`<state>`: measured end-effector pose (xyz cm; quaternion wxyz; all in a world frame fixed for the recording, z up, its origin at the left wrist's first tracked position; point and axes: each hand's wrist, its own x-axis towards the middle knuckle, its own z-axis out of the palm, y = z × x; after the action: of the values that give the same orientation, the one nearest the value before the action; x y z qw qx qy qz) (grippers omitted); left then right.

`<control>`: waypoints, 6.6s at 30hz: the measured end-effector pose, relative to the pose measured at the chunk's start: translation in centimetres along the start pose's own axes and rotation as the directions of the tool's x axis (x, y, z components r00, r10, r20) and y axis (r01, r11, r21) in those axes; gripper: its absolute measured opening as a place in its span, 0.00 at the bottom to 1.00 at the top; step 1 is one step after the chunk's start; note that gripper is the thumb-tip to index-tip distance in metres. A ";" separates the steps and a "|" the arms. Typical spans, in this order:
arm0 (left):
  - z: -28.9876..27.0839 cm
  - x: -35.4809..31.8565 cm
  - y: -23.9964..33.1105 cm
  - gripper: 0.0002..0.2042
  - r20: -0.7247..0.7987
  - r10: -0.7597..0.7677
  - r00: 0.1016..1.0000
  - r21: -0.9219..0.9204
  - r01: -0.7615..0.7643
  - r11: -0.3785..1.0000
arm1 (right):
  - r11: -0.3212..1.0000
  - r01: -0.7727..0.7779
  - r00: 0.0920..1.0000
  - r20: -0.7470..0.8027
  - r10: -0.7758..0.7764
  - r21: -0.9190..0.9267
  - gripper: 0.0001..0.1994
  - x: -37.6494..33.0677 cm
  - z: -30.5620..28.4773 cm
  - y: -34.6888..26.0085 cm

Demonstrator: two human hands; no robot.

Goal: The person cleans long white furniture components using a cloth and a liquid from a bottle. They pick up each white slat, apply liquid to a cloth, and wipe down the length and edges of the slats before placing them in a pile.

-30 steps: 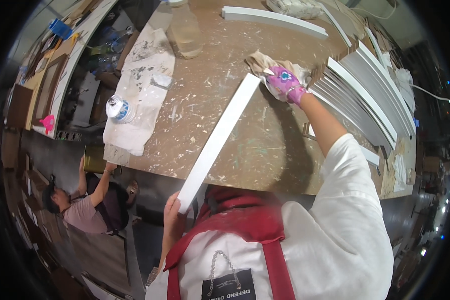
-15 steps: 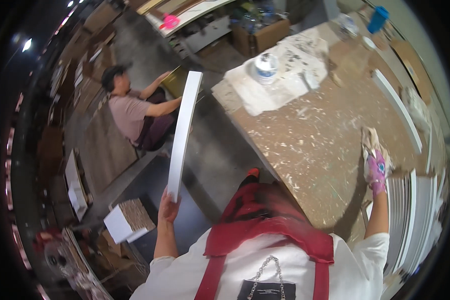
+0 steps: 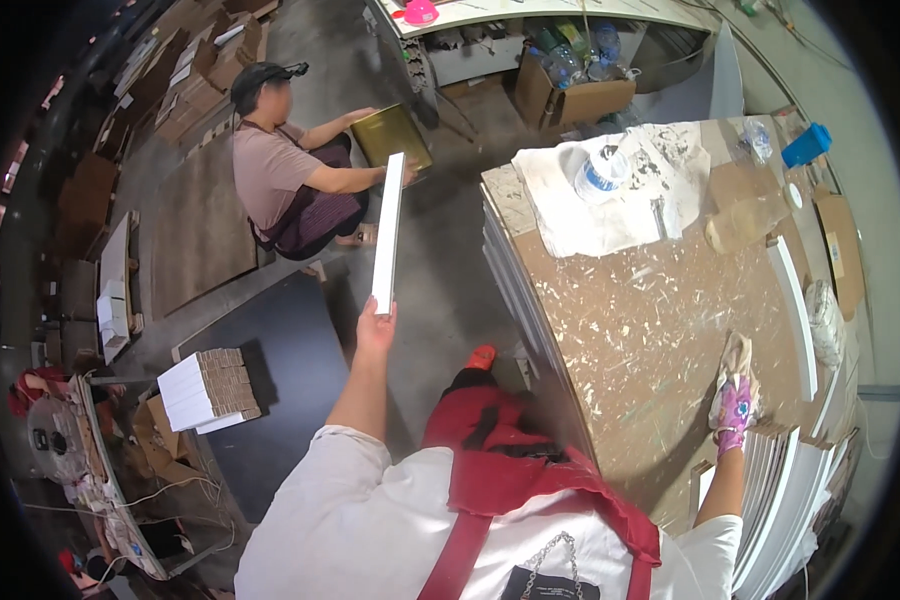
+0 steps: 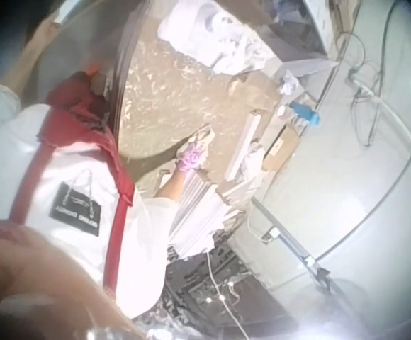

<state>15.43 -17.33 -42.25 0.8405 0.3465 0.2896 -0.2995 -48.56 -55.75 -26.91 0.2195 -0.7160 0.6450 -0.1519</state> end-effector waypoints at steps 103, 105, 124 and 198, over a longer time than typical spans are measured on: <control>24.8 -35.3 -20.5 0.10 0.648 -0.567 -0.509 -0.167 -0.820 0.547 | 0.023 0.355 0.935 -0.355 -0.006 0.934 0.19 -22.4 -8.9 -14.6; 25.8 -34.8 -22.5 0.17 0.769 -0.572 -0.286 0.071 -0.850 0.521 | -0.272 0.222 0.974 -0.199 0.111 0.936 0.19 -22.2 -8.2 -15.6; 28.1 -38.7 -26.9 0.23 -0.185 -0.954 -0.238 0.958 0.173 -0.229 | -0.321 -0.299 0.942 0.333 0.053 0.899 0.34 -23.4 -4.4 -18.7; 41.5 -36.7 -27.1 0.28 0.148 -0.762 -0.631 -0.952 -0.300 0.063 | -0.734 0.030 0.979 0.130 0.160 0.678 0.25 -16.1 -3.4 -16.2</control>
<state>-16.06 -53.29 -3.29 -0.0719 -0.2037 0.9582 -0.1875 -38.34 -39.04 -14.63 0.7234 0.0107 0.1678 -0.6696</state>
